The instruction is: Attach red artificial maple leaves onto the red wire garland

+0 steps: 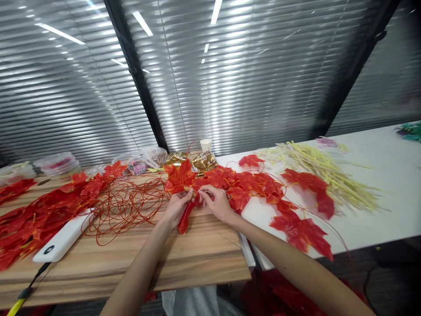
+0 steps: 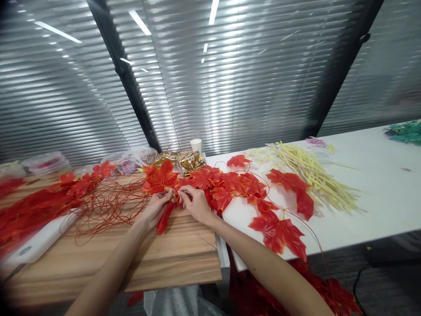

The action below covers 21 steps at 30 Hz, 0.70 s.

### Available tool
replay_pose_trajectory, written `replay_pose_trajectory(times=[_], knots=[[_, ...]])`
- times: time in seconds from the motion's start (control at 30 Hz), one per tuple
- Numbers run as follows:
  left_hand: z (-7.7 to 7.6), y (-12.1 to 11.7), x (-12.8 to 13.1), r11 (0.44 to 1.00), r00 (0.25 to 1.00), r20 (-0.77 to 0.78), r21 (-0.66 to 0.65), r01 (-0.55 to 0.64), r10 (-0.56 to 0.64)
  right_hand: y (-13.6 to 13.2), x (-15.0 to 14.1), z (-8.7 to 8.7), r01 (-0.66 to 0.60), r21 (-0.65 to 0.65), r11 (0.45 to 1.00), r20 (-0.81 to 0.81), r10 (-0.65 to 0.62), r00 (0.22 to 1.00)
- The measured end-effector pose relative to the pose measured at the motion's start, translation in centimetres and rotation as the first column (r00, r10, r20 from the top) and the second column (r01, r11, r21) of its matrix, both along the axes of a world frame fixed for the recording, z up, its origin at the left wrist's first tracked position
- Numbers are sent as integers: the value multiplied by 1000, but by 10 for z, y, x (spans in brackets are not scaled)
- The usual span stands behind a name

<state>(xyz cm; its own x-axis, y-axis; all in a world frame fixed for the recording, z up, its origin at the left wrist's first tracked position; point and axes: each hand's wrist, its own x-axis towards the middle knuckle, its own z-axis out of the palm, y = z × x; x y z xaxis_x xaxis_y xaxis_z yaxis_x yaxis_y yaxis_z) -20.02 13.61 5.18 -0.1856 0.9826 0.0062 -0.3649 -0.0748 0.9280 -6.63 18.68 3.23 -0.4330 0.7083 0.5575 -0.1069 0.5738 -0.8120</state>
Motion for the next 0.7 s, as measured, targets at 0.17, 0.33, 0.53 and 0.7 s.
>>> replay_pose_trajectory(times=[0.17, 0.33, 0.53, 0.7], knots=[[-1, 0, -1, 1000, 1000, -17, -23, 5, -6, 0, 0, 1, 7, 1, 1000, -1, -7, 1000], [-1, -1, -1, 999, 1000, -25, -32, 8, -8, 0, 0, 2, 22, 3, 1000, -1, -22, 1000], [1, -2, -1, 1000, 999, -43, -22, 11, -12, 0, 0, 0, 3, 10, 1000, 6, -3, 1000], [1, 0, -1, 1000, 996, -91, -23, -4, 2, 1, 0, -1, -12, 14, 1000, 13, 12, 1000]])
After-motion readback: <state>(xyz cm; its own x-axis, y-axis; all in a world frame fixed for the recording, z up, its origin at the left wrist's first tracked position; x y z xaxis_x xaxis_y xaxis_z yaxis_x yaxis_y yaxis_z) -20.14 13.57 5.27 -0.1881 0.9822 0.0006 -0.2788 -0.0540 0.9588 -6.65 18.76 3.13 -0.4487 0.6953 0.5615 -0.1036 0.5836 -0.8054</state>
